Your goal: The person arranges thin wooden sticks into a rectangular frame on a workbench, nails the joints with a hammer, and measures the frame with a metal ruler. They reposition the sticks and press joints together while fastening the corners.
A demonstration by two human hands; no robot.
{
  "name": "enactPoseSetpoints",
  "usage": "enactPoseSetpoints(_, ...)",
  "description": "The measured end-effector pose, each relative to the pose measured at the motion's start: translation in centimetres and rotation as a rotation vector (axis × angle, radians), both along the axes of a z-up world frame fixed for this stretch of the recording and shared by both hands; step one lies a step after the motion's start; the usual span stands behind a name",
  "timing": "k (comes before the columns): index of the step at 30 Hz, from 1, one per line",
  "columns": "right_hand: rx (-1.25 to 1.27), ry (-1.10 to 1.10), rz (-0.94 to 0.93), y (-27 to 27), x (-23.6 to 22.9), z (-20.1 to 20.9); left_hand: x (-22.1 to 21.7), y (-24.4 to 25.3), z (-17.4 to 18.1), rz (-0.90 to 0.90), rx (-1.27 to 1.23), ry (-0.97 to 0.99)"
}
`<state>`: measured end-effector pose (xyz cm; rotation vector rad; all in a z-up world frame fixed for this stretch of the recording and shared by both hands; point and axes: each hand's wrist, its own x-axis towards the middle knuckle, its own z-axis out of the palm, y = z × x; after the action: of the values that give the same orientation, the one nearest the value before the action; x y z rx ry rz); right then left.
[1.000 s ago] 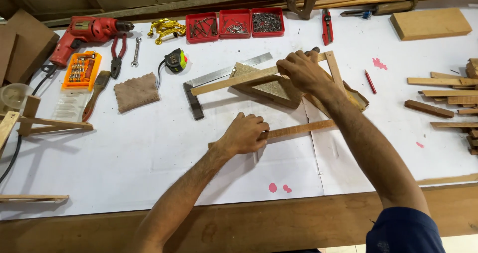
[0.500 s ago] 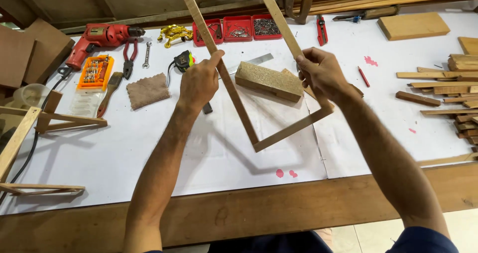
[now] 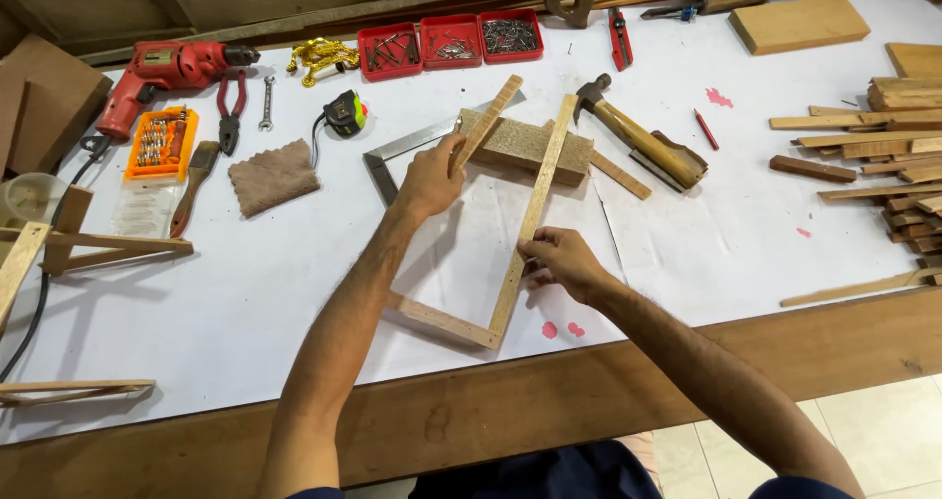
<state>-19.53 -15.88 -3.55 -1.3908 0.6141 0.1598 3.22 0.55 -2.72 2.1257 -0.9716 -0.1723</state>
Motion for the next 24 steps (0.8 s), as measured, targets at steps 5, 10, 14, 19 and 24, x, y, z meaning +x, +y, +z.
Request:
enactPoseSetpoints(5,-0.044,0.097,0.144,-0.1,0.5,2.7,-1.0,0.1,-1.3,0.06,-0.005,-0.098)
enactPoseSetpoints(10,-0.133,0.026,0.039,-1.3,2.3,1.5,-1.4,0.1,-0.5,0.152,0.082,-0.03)
enactPoseSetpoints(14,0.054,-0.051,0.023,1.2,1.9,-0.6,-0.5,0.7,-0.6,0.15,0.083,-0.097)
enactPoseSetpoints(19,0.205,-0.016,0.08,5.1,0.4,0.4,0.8,1.7,-1.5,0.13,0.109,-0.065)
enactPoseSetpoints(24,0.16,0.016,0.149,4.9,0.8,1.1,0.5,1.3,-2.0,0.122,0.126,-0.398)
